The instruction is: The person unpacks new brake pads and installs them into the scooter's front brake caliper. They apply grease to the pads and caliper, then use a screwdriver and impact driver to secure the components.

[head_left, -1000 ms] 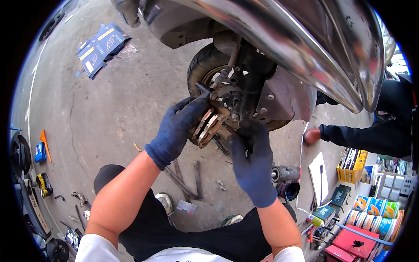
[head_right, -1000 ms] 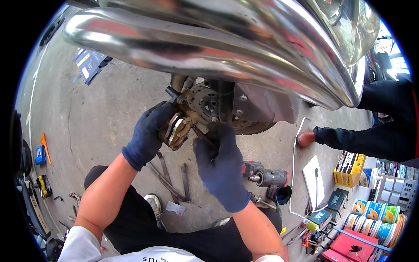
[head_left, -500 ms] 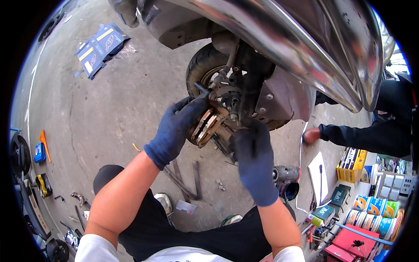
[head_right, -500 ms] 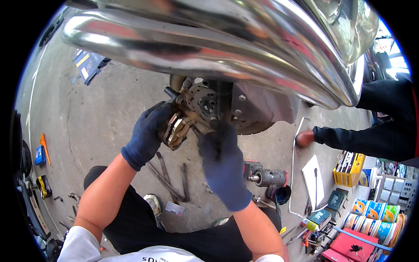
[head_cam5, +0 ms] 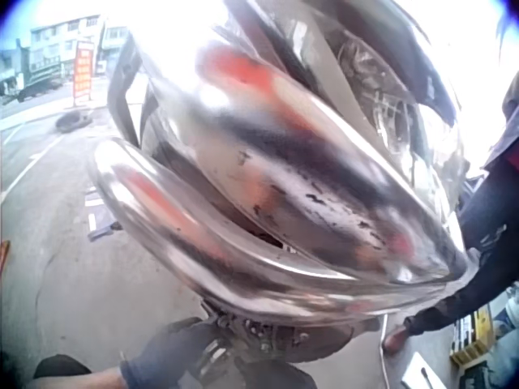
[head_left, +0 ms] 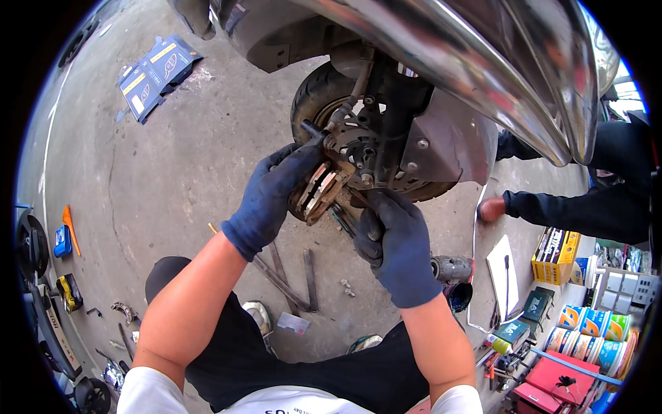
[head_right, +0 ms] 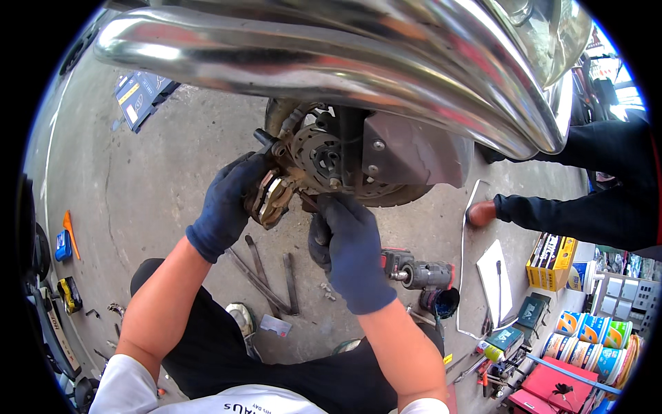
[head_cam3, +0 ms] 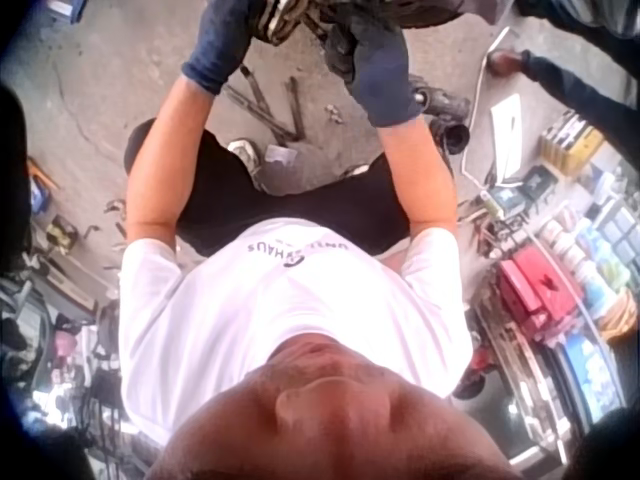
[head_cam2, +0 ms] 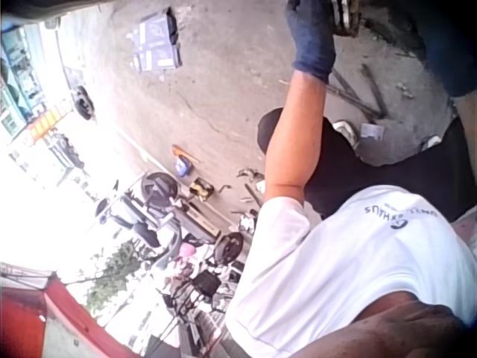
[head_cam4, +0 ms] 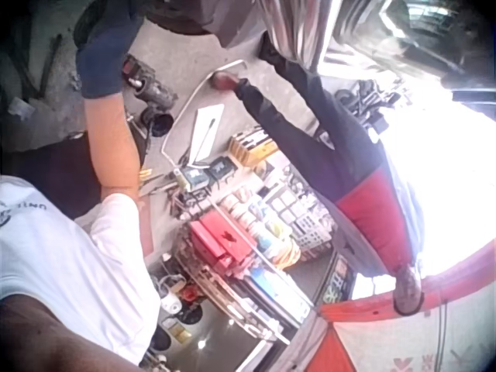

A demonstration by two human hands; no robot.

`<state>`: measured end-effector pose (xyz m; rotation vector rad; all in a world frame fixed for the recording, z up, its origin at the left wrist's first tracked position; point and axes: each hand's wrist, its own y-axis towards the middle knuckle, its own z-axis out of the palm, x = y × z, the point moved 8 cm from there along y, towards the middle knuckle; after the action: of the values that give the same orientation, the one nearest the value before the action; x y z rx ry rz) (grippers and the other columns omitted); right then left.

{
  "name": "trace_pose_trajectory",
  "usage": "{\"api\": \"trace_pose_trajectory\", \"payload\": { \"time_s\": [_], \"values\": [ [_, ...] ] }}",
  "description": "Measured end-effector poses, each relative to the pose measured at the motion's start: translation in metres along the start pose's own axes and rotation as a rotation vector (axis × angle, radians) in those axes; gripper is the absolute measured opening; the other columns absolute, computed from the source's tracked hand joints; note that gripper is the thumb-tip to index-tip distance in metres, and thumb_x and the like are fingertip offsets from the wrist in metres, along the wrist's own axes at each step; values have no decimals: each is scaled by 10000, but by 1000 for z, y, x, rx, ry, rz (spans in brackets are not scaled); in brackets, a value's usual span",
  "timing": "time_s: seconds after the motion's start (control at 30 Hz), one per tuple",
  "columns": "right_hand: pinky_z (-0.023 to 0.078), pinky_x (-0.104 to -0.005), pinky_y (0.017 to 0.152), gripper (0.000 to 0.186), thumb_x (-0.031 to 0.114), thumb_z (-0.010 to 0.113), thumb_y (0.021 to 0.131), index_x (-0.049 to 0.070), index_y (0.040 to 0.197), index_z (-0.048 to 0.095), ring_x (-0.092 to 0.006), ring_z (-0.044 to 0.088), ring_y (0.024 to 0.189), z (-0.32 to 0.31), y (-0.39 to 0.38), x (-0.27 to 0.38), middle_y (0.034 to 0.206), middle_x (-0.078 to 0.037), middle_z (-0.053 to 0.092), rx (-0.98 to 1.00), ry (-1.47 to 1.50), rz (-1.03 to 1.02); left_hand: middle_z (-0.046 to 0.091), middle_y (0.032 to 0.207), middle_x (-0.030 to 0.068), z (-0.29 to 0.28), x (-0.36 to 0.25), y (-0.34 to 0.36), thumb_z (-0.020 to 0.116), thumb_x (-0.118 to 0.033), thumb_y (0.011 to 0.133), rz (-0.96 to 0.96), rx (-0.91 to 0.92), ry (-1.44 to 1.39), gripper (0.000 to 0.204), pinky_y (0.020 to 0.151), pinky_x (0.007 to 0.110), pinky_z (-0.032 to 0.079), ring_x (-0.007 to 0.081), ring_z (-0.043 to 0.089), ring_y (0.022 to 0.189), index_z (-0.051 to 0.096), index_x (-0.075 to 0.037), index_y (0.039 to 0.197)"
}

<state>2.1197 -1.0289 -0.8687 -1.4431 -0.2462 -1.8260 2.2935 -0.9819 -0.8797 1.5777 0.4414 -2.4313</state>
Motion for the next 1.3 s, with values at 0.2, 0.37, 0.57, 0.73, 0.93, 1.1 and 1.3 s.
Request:
{"api": "trace_pose_trajectory", "payload": {
  "time_s": [0.2, 0.37, 0.57, 0.73, 0.93, 1.1, 1.3],
  "values": [
    [418, -323, 466, 146, 147, 465, 963, 36, 986, 558, -187, 547, 483, 30, -16, 45, 647, -97, 559, -312, -1001, -601, 629, 1081, 108, 2, -12, -7, 500, -113, 962, 225, 63, 160, 282, 886, 295, 488, 172, 612, 969, 598, 36, 1180],
    [393, -299, 454, 127, 133, 476, 968, 44, 975, 566, -145, 531, 487, 9, -10, 6, 632, -62, 550, -118, 146, 233, 618, 1085, 88, 6, -1, -7, 459, -168, 986, -160, -31, -34, 314, 891, 270, 469, 135, 588, 966, 597, 43, 1173],
    [343, -246, 434, 134, 150, 480, 973, 45, 970, 562, -85, 438, 468, 18, -11, 37, 595, 15, 473, -279, -837, -416, 610, 1114, 83, 5, -3, -5, 463, -167, 984, -41, 7, 59, 306, 894, 278, 467, 122, 575, 994, 602, 34, 1167],
    [310, -251, 417, 147, 160, 480, 968, 51, 930, 572, -80, 404, 465, 14, -5, -7, 590, 14, 449, -125, 287, 287, 612, 1122, 68, -2, 1, -5, 506, -205, 969, -86, -79, -2, 320, 913, 284, 463, 126, 576, 1003, 596, 27, 1170],
    [296, -233, 403, 160, 157, 468, 970, 55, 913, 577, -73, 404, 452, -6, -4, 9, 629, 13, 486, -201, -160, 172, 629, 1080, 51, -3, 0, -7, 677, -279, 887, -188, 81, 125, 477, 914, 260, 445, 114, 568, 1014, 570, 30, 1234],
    [511, -415, 654, 152, 194, 545, 912, 57, 961, 591, -311, 643, 757, -39, -43, -60, 807, -156, 635, 122, -1173, 111, 593, 1043, 16, -10, -5, 1, 624, -190, 820, -278, 87, 145, 538, 781, 230, 423, 86, 511, 877, 530, 17, 1308],
    [515, -468, 735, 185, 165, 570, 804, 85, 967, 605, -362, 651, 871, -141, -88, -210, 887, -193, 657, 160, -1629, 280, 619, 1096, 57, -2, 3, 12, 670, -196, 822, -305, 181, 75, 532, 877, 248, 443, 109, 552, 983, 534, 47, 1275]
  ]
}}
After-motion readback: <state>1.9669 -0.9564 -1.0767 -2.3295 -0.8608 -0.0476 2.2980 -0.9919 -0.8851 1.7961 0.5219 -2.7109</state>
